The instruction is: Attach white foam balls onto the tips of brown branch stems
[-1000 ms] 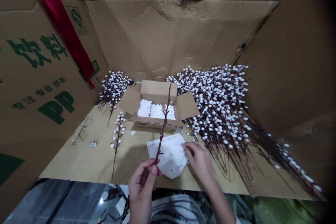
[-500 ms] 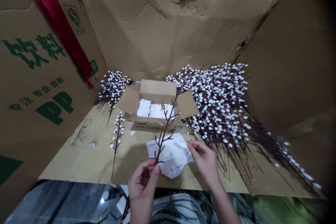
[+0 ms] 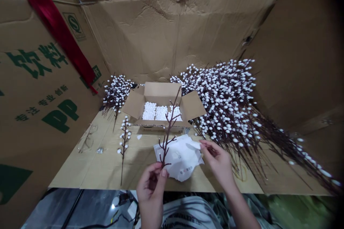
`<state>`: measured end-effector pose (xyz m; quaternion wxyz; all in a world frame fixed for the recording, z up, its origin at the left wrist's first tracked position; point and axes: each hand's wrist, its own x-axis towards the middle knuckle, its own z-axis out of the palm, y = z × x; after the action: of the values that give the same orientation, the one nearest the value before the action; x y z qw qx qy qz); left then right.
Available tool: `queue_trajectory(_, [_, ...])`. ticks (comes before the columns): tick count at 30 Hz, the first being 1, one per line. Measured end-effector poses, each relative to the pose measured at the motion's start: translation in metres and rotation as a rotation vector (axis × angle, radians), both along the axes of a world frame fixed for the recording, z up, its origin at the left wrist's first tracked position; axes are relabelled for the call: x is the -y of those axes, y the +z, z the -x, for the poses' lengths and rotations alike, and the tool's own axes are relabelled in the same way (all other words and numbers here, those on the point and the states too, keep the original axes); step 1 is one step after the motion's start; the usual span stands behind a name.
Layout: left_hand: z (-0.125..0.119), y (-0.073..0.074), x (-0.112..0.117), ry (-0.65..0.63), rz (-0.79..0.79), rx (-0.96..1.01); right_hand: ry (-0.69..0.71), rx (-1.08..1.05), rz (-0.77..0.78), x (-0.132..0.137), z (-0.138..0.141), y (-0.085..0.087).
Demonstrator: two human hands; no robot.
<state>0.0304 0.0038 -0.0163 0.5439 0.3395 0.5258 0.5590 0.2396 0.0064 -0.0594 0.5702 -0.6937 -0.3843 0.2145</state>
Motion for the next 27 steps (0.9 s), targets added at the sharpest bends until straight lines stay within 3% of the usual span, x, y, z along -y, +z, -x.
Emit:
queue_trajectory(12, [-0.001, 0.002, -0.001, 0.013, -0.010, 0.009, -0.019, 0.010, -0.094, -0.002, 0.007, 0.022])
queue_trajectory(15, [0.000, 0.005, 0.001, 0.001, -0.014, 0.010, -0.037, 0.076, -0.224, -0.003, 0.012, 0.043])
queue_trajectory(21, [0.002, 0.004, 0.002, -0.012, -0.011, 0.011, -0.061, 0.351, -0.585, -0.015, 0.033, 0.103])
queue_trajectory(24, [0.002, 0.002, 0.002, 0.001, -0.008, 0.001, -0.040, 0.410, -0.613, -0.022, 0.043, 0.117])
queue_trajectory(27, [0.002, 0.003, 0.002, -0.005, -0.011, -0.009, -0.037, 0.422, -0.649, -0.026, 0.049, 0.121])
